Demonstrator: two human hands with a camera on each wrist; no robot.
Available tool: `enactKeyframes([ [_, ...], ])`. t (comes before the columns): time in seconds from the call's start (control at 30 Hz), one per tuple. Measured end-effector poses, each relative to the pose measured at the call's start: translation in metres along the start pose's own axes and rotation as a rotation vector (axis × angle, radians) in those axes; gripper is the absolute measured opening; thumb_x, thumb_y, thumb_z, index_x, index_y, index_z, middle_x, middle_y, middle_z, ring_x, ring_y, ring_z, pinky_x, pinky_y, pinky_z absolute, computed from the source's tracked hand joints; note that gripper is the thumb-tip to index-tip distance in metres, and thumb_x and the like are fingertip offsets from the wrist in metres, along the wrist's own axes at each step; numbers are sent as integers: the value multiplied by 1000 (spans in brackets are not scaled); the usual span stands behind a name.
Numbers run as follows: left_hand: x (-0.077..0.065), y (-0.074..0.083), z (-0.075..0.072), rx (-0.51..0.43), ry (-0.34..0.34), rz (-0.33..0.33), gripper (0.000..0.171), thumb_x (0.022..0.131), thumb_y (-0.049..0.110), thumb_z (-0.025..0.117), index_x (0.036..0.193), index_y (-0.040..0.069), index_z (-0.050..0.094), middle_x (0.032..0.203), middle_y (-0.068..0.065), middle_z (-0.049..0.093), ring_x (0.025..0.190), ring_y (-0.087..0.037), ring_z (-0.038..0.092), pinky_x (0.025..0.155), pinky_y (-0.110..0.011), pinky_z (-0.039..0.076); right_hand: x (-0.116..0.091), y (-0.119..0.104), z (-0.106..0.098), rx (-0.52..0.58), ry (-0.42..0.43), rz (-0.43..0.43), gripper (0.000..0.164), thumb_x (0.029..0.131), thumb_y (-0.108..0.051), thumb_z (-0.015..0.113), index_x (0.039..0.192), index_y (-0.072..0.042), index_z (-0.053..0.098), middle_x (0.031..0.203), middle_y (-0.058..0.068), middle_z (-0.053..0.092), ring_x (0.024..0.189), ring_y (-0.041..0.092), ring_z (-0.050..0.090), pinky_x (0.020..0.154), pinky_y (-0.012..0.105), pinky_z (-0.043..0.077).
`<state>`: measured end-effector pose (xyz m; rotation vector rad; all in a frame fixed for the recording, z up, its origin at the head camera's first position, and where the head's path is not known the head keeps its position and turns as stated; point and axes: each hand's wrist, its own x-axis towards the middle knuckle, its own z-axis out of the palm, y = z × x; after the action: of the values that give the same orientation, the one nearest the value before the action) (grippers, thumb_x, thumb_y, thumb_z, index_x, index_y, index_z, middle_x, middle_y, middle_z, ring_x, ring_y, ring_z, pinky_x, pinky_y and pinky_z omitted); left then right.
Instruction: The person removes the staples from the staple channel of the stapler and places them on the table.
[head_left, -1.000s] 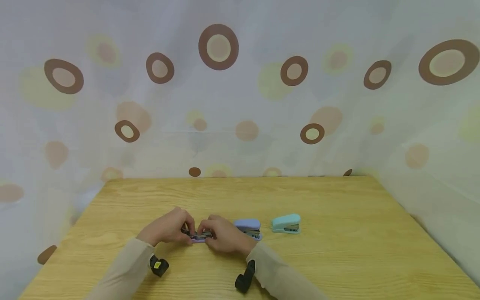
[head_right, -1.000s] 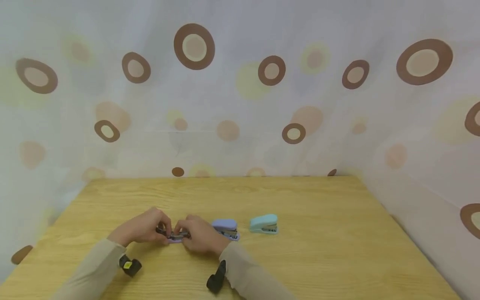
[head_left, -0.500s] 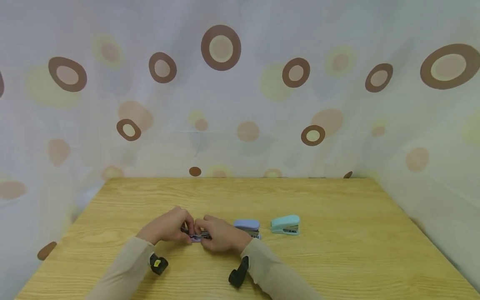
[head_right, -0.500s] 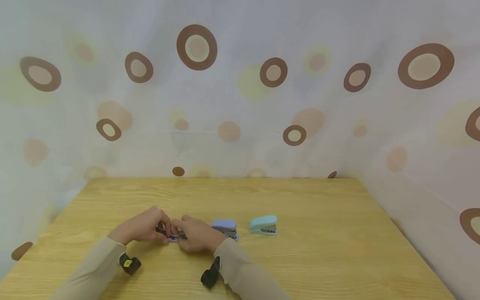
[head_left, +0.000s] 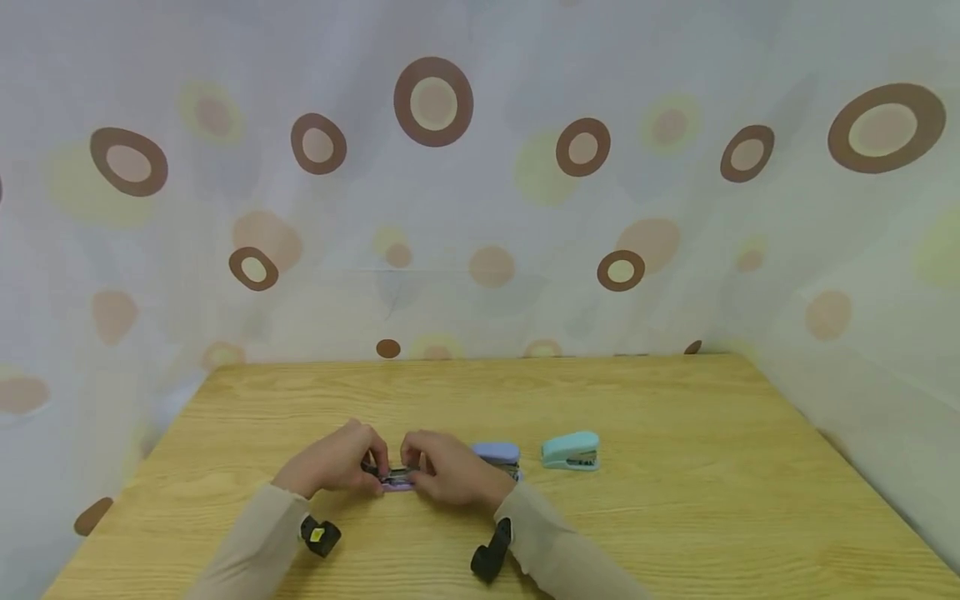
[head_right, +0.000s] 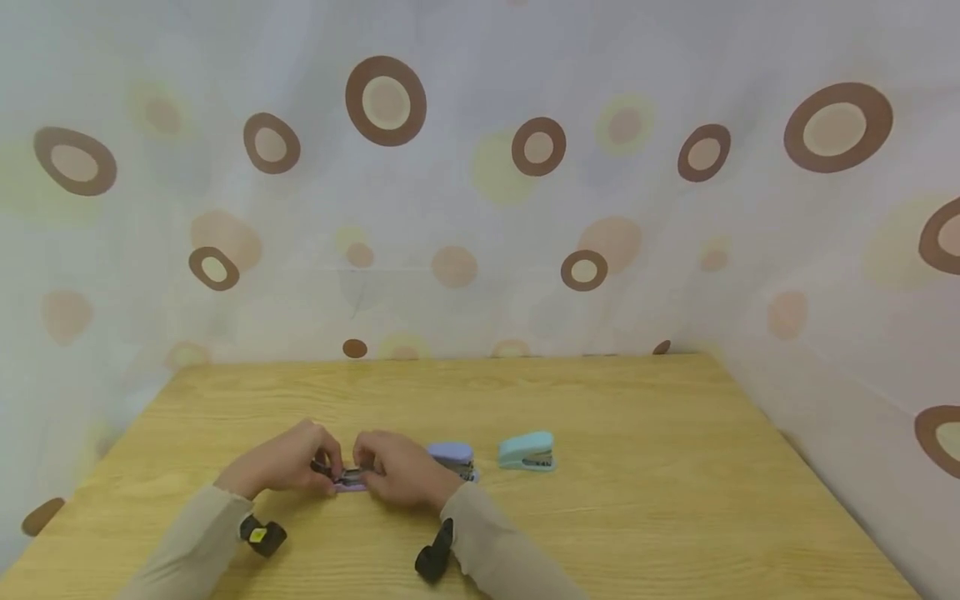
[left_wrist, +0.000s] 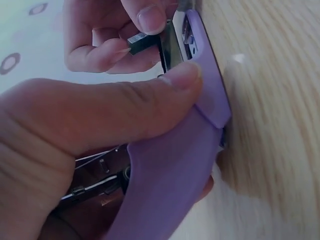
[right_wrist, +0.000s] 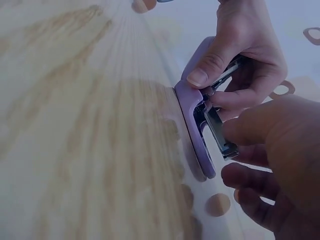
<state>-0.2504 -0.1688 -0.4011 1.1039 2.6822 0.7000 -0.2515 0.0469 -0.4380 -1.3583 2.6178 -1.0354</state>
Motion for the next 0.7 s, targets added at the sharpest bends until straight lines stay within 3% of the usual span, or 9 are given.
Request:
enactKeyframes([
  [0.2, 0, -2, 1, -2, 0, -12, 15, 69, 12, 86, 72, 16, 71, 75, 10, 67, 69, -2, 59, 63, -20, 49, -3, -2, -2, -19, 69, 21, 12, 90, -8, 65, 90, -16, 56, 80, -7, 56, 59, 1, 44, 56, 14, 38],
  [0.37, -3, -2, 0, -2, -3, -6, 15, 69, 11, 86, 72, 15, 71, 75, 10, 67, 68, 0, 57, 63, -20, 49, -2, -6, -6, -2, 144, 51, 9, 91, -10, 65, 93, -14, 58, 85, -7, 59, 68, 2, 51, 61, 15, 45],
  [0.53, -5, -2, 1, -11, 8, -16, 26, 68, 11, 86, 63, 14, 61, 76, 8, 66, 69, 0, 56, 63, -20, 48, -3, -11, -16, -4, 246, -15, 15, 87, -2, 68, 92, -11, 56, 87, 0, 62, 72, 7, 57, 67, 22, 52],
  [0.7, -5, -3, 1, 4, 26, -41, 37, 67, 13, 87, 65, 14, 50, 80, 6, 66, 69, -1, 54, 61, -21, 45, -6, -16, -25, -6, 257, -61, 16, 85, 0, 69, 91, -9, 57, 86, 3, 63, 72, 8, 59, 67, 29, 53],
])
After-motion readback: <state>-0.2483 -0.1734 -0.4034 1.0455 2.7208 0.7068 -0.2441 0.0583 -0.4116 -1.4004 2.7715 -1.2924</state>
